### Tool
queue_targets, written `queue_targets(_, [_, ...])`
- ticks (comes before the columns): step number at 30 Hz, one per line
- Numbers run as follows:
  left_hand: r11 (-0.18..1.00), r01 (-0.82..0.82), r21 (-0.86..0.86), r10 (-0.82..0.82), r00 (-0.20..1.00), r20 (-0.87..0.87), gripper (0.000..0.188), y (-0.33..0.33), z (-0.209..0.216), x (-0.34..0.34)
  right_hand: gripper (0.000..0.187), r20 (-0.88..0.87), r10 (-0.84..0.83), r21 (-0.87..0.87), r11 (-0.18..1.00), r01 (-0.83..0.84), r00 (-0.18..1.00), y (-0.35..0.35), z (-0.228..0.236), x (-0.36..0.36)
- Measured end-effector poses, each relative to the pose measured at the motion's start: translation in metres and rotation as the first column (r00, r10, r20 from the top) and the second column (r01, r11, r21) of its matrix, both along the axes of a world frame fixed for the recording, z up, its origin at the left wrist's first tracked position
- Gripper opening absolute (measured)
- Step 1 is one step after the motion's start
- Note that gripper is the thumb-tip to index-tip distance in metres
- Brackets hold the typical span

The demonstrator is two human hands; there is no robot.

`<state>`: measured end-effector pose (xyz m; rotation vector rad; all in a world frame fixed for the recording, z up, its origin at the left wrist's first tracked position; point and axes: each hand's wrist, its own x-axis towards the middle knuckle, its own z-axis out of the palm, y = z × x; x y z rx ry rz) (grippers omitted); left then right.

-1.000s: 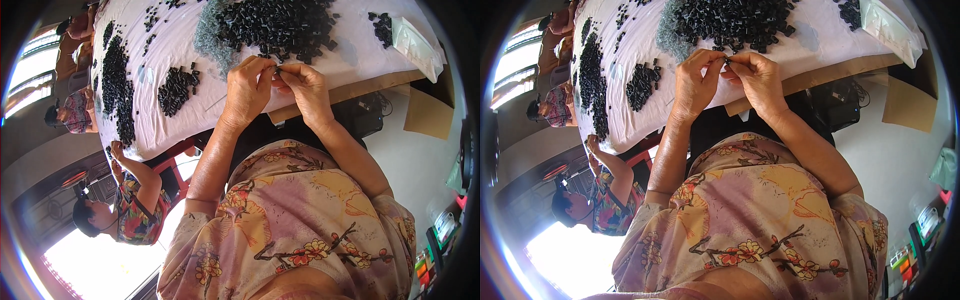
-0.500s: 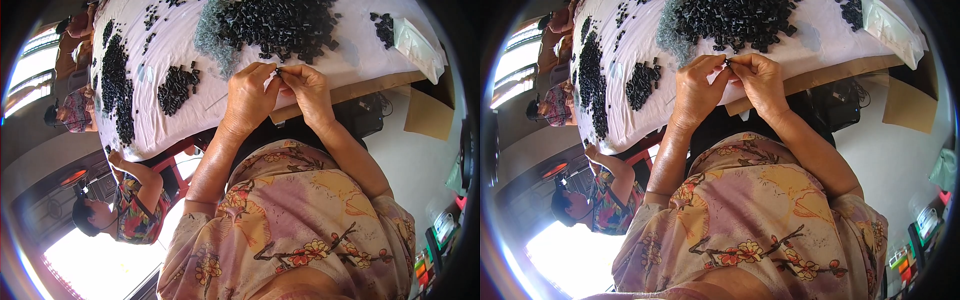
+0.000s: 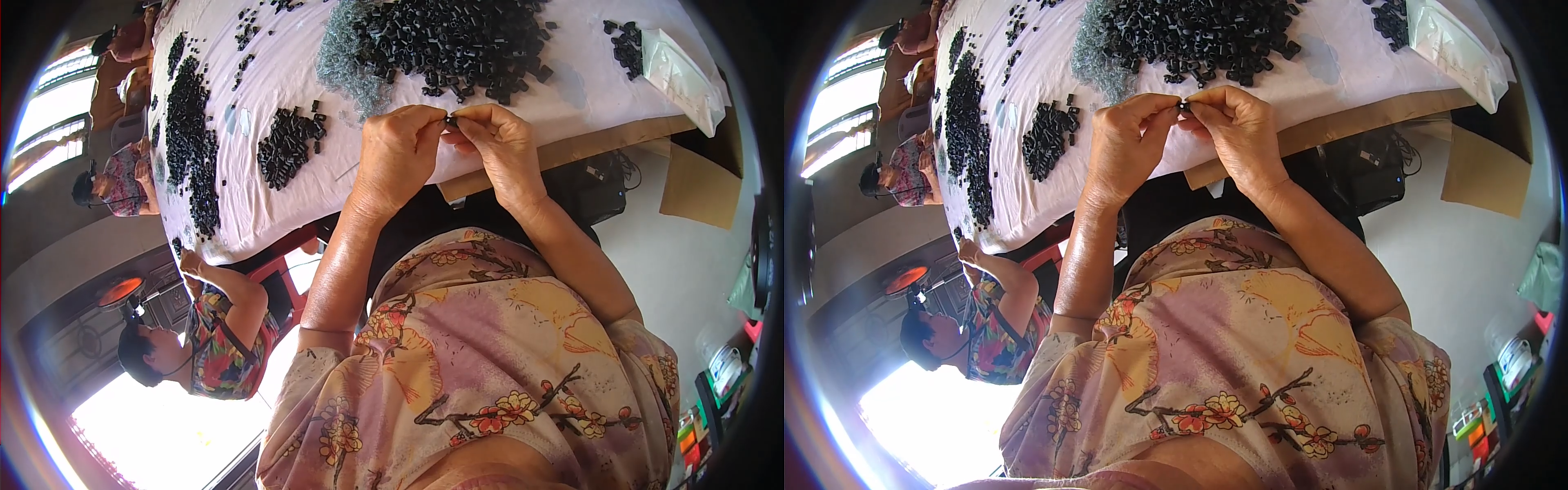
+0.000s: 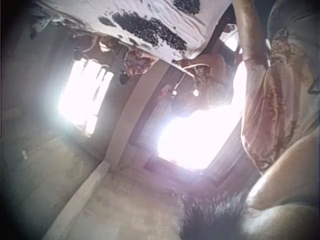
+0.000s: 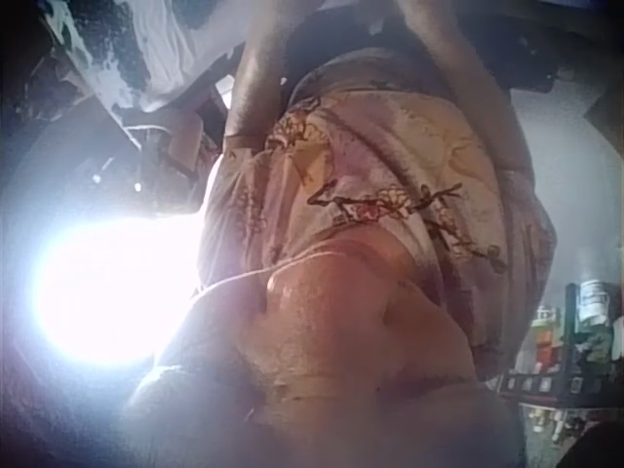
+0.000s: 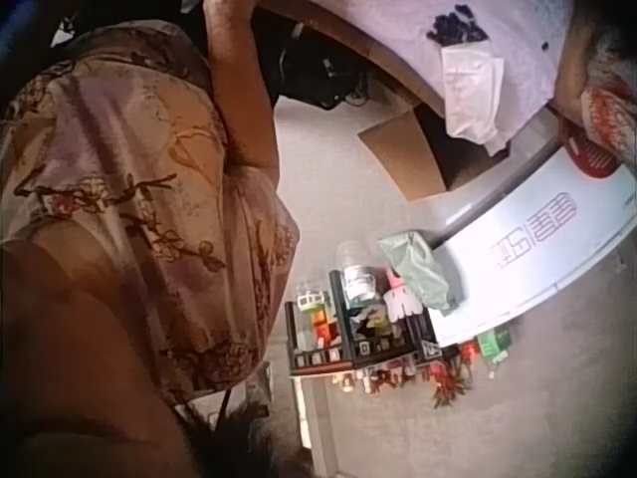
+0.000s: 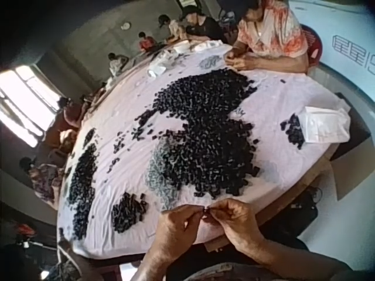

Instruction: The person connects small black plastic parts by hand at a workshop table.

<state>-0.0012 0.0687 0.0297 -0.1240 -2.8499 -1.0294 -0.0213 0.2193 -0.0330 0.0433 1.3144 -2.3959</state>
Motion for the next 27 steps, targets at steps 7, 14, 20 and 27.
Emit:
queue_targets(7, [0.992,-0.045,0.118,0.022,0.982,0.189,0.014,-0.001,0.004,0.001,0.007,-0.096,0.017,0.018,1.0,-0.015,0.995,-0.001,-0.003,-0.001])
queue_targets(14, [0.967,-0.08,0.243,0.051,0.991,0.122,0.01,-0.003,-0.008,0.0,0.005,-0.168,0.016,0.049,0.999,-0.008,0.986,-0.002,-0.008,-0.001])
queue_targets(20, [0.95,-0.103,0.295,0.056,0.985,0.164,0.01,0.0,-0.011,-0.002,0.004,-0.361,-0.049,0.179,0.976,0.121,0.931,-0.005,-0.007,0.001])
queue_targets(27, [0.998,-0.066,0.015,0.066,0.998,-0.007,0.009,0.017,-0.007,0.0,0.005,-0.28,-0.117,0.14,0.977,0.161,0.953,-0.005,-0.007,0.004])
